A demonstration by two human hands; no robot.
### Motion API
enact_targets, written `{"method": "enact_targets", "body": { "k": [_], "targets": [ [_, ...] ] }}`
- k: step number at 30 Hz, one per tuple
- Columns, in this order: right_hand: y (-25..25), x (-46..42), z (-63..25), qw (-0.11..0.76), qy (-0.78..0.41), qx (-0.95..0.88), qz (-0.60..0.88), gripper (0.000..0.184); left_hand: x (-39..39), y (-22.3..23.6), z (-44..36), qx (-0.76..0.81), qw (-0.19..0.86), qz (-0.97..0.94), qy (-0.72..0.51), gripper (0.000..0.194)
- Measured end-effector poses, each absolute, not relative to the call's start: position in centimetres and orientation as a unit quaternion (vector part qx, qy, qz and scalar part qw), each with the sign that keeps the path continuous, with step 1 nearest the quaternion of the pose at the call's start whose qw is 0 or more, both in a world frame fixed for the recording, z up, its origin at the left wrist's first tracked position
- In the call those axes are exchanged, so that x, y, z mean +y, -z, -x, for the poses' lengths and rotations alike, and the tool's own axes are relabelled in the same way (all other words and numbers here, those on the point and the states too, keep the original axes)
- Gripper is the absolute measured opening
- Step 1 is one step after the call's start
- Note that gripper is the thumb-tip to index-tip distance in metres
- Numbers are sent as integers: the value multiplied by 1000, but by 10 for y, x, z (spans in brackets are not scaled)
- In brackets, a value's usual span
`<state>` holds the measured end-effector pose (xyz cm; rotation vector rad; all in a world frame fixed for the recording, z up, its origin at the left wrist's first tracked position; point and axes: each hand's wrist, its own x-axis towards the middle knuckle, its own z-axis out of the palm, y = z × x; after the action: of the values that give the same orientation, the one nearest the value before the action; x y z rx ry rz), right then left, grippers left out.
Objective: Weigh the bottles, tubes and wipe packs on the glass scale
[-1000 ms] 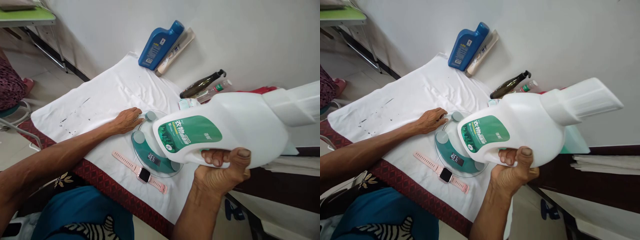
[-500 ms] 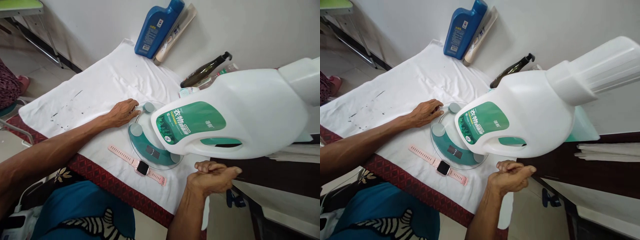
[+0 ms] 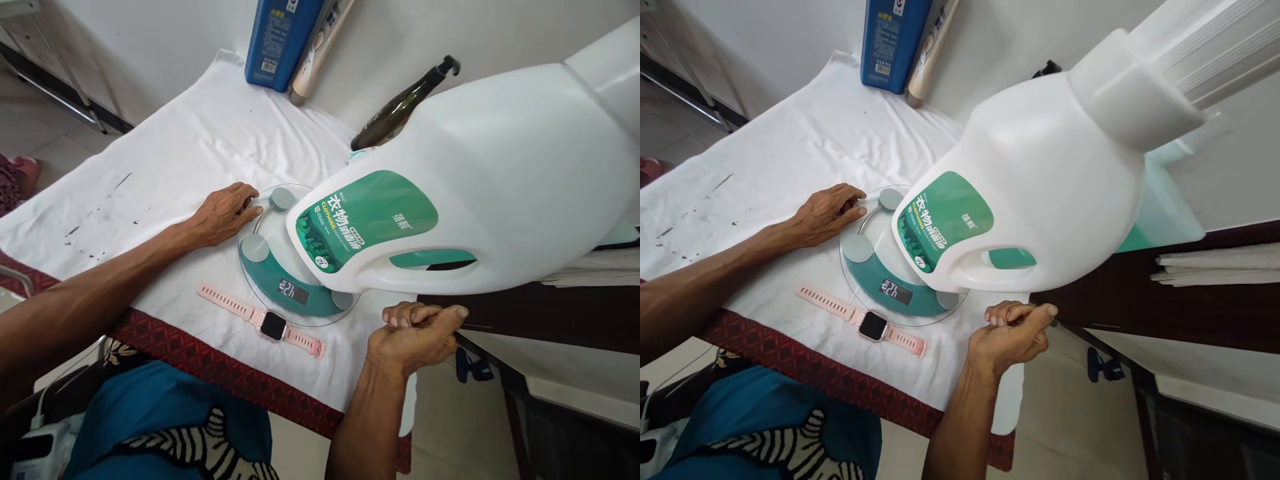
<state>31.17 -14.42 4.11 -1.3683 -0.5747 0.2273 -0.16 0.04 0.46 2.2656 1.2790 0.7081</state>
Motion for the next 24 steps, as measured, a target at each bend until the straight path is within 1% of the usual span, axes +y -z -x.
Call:
{"method": "enact_targets", "body": {
  "k": [8, 24],
  "targets": [
    [-39, -142, -306, 723, -135, -257, 627, 53, 0, -2, 2, 453, 223, -822, -264, 33],
    [-38, -140, -304, 709, -157, -258, 637, 55, 1, -1, 3, 447, 222, -825, -266, 32]
  ]
}}
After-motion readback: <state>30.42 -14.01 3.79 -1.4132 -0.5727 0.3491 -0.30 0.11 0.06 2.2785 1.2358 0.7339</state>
